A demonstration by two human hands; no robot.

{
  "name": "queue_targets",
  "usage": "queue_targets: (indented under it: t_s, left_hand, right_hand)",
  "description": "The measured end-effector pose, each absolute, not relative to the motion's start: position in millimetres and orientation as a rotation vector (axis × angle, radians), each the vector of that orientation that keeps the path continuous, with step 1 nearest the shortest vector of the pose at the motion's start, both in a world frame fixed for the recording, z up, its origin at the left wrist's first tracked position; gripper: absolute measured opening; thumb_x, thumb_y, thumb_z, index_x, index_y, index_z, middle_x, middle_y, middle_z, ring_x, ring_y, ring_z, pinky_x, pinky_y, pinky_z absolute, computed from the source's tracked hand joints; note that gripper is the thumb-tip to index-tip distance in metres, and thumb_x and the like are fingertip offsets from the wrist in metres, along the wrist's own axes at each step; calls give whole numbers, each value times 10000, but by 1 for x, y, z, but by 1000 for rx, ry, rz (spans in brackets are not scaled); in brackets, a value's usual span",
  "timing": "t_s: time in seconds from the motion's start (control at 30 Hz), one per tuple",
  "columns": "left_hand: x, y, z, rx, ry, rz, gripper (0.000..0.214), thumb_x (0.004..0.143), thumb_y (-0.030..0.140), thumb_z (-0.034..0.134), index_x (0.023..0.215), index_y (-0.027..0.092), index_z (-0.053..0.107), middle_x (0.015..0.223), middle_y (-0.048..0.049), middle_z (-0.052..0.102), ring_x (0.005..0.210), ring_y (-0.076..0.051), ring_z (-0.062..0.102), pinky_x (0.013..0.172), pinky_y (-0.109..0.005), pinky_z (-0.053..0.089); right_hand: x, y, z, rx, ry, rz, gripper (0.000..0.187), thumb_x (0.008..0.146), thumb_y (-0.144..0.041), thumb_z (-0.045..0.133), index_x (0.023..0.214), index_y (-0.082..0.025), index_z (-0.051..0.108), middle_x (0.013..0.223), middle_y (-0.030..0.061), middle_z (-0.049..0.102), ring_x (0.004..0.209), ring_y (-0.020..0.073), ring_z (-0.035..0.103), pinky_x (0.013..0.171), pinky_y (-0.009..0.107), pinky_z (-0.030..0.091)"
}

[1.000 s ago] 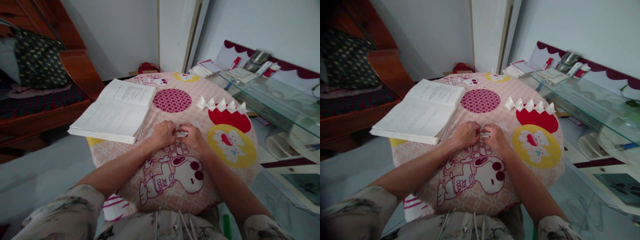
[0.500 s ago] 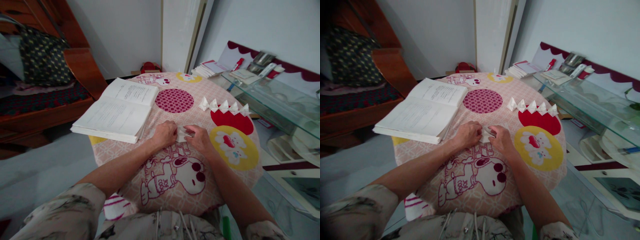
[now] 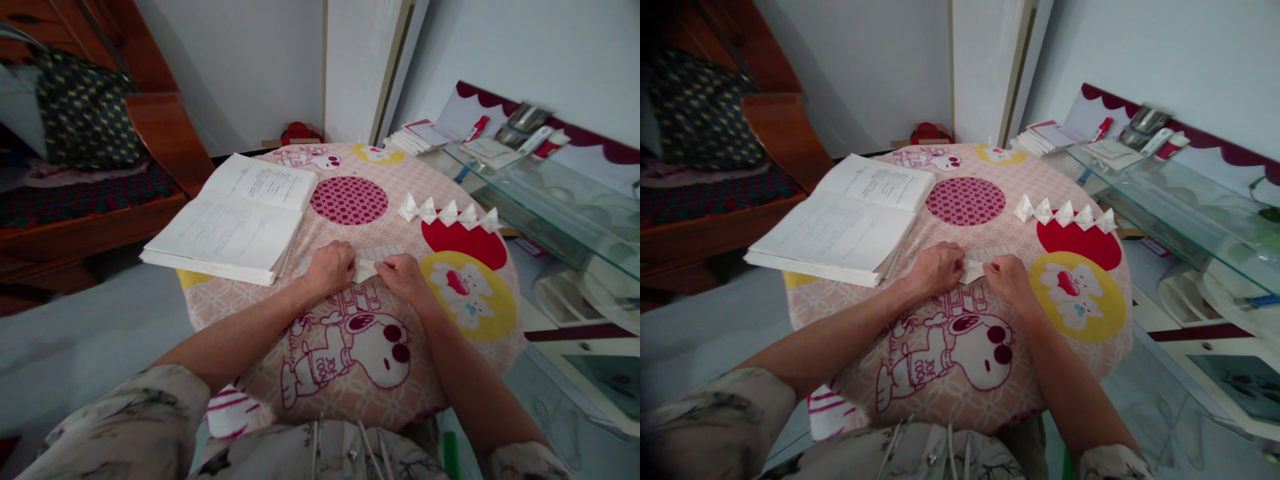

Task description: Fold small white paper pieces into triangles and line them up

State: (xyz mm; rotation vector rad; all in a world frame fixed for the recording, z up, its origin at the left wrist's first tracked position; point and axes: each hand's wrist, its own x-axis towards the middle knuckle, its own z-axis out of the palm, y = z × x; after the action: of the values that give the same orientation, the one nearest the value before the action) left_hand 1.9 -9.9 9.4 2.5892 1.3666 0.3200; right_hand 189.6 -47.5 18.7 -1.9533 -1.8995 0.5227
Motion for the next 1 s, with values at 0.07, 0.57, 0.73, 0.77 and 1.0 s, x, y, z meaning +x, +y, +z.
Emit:
queue_targets:
  t_s: [0.07,0.57,0.73,0.77,1.0]
  left_hand:
    - [2,-10,9,2592,1361,320,165,867,192,555,867,171,719,1024,-104,715,994,-252,646,822,-352,522]
    - [3,-11,10,2598,1365,303,170,879,197,546,876,170,714,1008,-103,713,980,-254,646,807,-350,517]
    - [3,-12,11,2586,1365,302,171,884,194,544,883,171,713,1019,-107,711,994,-249,643,812,-344,516]
    - [3,-12,12,2581,1362,296,172,884,191,544,887,170,714,1023,-108,711,999,-248,641,817,-343,516]
    - [4,-13,14,2577,1370,300,176,890,198,539,896,171,713,1011,-112,703,995,-252,634,815,-348,513]
  right_hand:
    - [190,-47,19,-1964,-1920,547,393,858,-279,562,478,-200,495,474,-10,470,506,124,406,535,278,271]
    - [184,-45,20,-2004,-2049,330,346,812,-180,573,471,-196,519,516,33,544,527,138,440,535,292,272]
    - [190,-48,25,-1924,-1859,772,447,909,-313,533,476,-206,507,431,8,530,420,123,495,473,243,346]
    - [192,-48,25,-1906,-1809,853,466,925,-345,519,481,-204,515,425,5,536,398,120,502,457,234,357]
    - [197,-47,22,-1831,-1610,1028,487,959,-438,472,558,-186,583,453,26,597,354,124,531,387,215,370]
